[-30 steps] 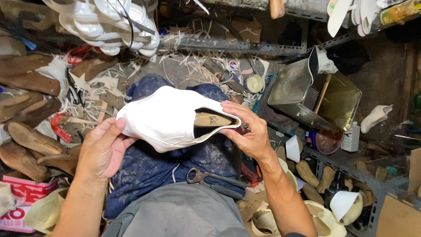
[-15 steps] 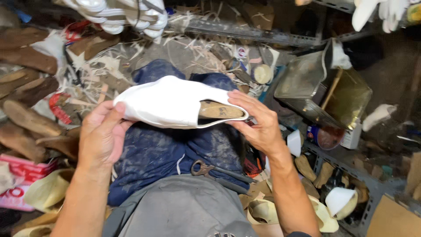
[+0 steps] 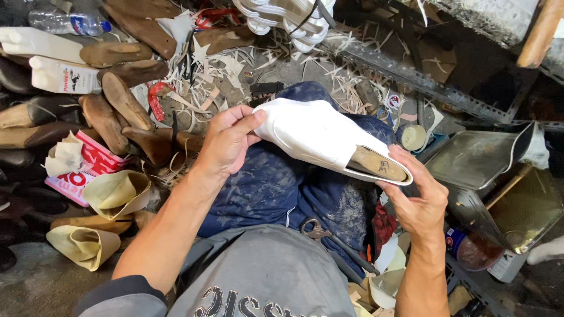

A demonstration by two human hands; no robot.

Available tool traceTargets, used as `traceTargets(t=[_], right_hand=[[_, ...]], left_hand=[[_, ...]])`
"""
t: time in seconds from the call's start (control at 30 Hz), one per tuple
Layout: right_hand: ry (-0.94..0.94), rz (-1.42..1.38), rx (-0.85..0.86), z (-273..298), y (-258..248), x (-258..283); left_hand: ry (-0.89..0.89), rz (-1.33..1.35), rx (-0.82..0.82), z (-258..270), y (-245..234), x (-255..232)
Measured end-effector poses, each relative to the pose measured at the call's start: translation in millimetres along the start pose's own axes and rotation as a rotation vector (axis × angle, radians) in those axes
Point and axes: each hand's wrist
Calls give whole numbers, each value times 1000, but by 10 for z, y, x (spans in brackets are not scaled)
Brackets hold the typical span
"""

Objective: The person uses pliers to pull and adjust the white upper of a shoe around a wooden shoe last. They repeatedly grip the shoe's edge with the pliers, pull the material, and inspect the fit. The person also uses a hammer to tap the shoe's edge and a wooden shoe last to maintain the shoe's shape.

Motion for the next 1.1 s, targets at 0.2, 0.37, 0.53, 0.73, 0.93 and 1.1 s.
traceTargets(t=[0.2, 0.37, 0.53, 0.73, 0.93, 1.1], right_hand=[[-15, 13, -14, -37, 45, 75], [38, 5, -93, -8, 65, 86], [121, 150, 99, 22, -119, 28], [350, 124, 153, 139, -335, -77], [137, 96, 130, 79, -359, 164], [21, -64, 24, -56, -125, 158]], left_hand=[[-46, 53, 31, -69, -78, 51], [-81, 96, -13, -7, 40, -55], [-81, 25, 100, -35, -166, -89], [-79, -69, 105, -81, -337, -39], [-56, -13, 136, -37, -185, -43], [25, -59, 116, 16, -11, -35]])
Point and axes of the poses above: each hand's wrist, its own z-axis away from the middle knuckle, its own y-axis out of the palm, x = y × z, and after that the axes turned 10 degrees about y, right-handed
